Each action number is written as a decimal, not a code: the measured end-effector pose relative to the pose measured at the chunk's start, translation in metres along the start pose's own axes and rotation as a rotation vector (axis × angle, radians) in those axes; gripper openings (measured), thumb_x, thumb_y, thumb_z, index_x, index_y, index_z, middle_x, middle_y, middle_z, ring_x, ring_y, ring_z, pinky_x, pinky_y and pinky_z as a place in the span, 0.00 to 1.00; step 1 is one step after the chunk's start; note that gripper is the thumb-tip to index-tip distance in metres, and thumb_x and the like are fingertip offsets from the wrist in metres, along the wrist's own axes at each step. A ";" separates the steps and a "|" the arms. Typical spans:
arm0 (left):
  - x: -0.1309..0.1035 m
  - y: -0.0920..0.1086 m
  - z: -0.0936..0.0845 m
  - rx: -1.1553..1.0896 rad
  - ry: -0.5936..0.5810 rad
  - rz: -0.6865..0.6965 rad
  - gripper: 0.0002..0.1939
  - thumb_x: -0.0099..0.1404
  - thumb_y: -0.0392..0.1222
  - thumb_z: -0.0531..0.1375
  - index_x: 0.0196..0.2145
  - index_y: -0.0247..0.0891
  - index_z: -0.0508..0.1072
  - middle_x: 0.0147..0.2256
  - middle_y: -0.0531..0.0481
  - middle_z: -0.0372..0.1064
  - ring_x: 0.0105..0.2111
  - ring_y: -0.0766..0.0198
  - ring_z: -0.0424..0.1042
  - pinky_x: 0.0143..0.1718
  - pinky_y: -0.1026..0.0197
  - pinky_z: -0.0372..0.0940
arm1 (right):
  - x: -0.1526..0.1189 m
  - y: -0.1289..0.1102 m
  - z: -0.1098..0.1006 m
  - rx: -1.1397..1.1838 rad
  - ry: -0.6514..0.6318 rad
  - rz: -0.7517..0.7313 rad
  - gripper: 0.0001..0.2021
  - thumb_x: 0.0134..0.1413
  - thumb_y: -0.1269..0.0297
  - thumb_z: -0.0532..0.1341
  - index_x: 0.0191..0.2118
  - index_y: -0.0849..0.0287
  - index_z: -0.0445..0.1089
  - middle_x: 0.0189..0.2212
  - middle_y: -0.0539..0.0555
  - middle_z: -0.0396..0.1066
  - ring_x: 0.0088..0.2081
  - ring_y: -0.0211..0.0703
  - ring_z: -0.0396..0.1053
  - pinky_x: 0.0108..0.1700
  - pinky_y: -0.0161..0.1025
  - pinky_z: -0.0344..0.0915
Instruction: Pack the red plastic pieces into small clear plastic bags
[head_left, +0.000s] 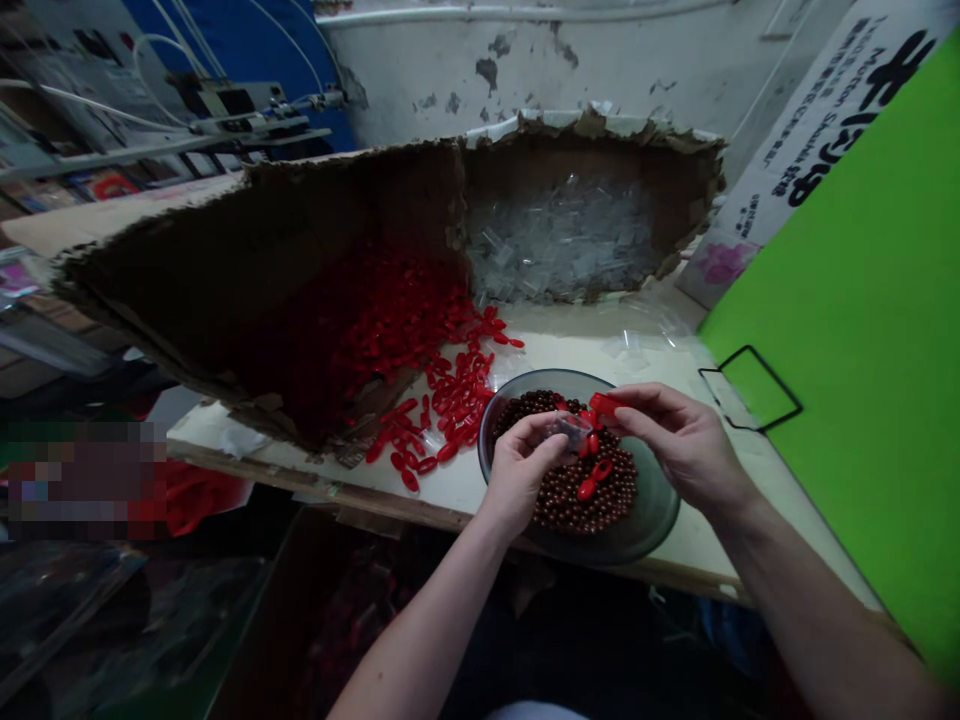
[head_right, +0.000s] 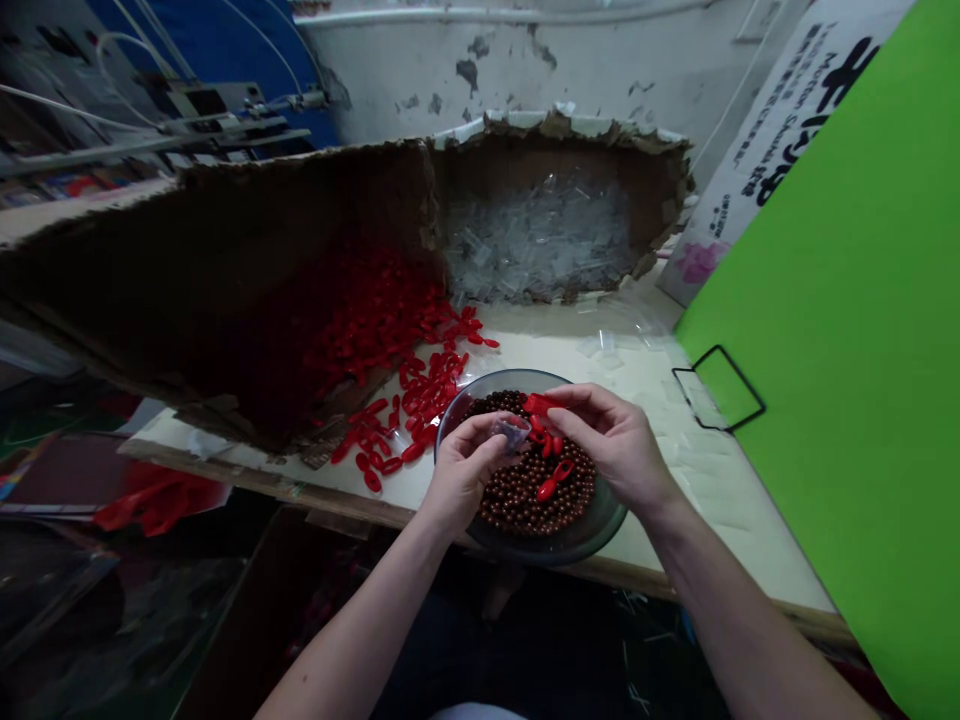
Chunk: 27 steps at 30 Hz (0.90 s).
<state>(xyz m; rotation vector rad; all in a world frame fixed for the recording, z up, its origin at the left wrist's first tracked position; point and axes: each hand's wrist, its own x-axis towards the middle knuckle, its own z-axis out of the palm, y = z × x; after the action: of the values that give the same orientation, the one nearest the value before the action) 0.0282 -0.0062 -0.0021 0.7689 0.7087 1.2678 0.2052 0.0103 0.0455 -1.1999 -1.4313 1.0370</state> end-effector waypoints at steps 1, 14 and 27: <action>0.000 0.000 -0.001 -0.011 -0.008 -0.010 0.19 0.55 0.45 0.66 0.44 0.37 0.73 0.44 0.44 0.73 0.41 0.59 0.73 0.39 0.59 0.70 | 0.002 -0.004 -0.006 -0.045 -0.046 0.007 0.13 0.49 0.56 0.66 0.40 0.55 0.73 0.37 0.54 0.76 0.38 0.45 0.74 0.44 0.45 0.72; -0.004 0.006 -0.001 0.246 -0.204 -0.055 0.17 0.59 0.45 0.62 0.45 0.38 0.75 0.42 0.45 0.74 0.38 0.62 0.71 0.34 0.65 0.67 | 0.045 -0.077 -0.012 -0.811 -0.851 0.051 0.07 0.44 0.61 0.64 0.32 0.54 0.73 0.26 0.49 0.75 0.26 0.41 0.70 0.26 0.36 0.60; -0.006 0.009 -0.002 0.289 -0.056 -0.060 0.16 0.58 0.43 0.62 0.43 0.36 0.76 0.39 0.46 0.74 0.33 0.64 0.71 0.31 0.66 0.66 | 0.043 -0.049 0.001 -0.421 -0.710 0.297 0.17 0.43 0.62 0.66 0.40 0.56 0.64 0.30 0.53 0.76 0.32 0.46 0.73 0.32 0.39 0.66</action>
<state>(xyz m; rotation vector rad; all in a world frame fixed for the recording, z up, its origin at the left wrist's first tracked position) 0.0208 -0.0104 0.0047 1.0075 0.8742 1.0981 0.1942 0.0454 0.0995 -1.4486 -2.1418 1.5135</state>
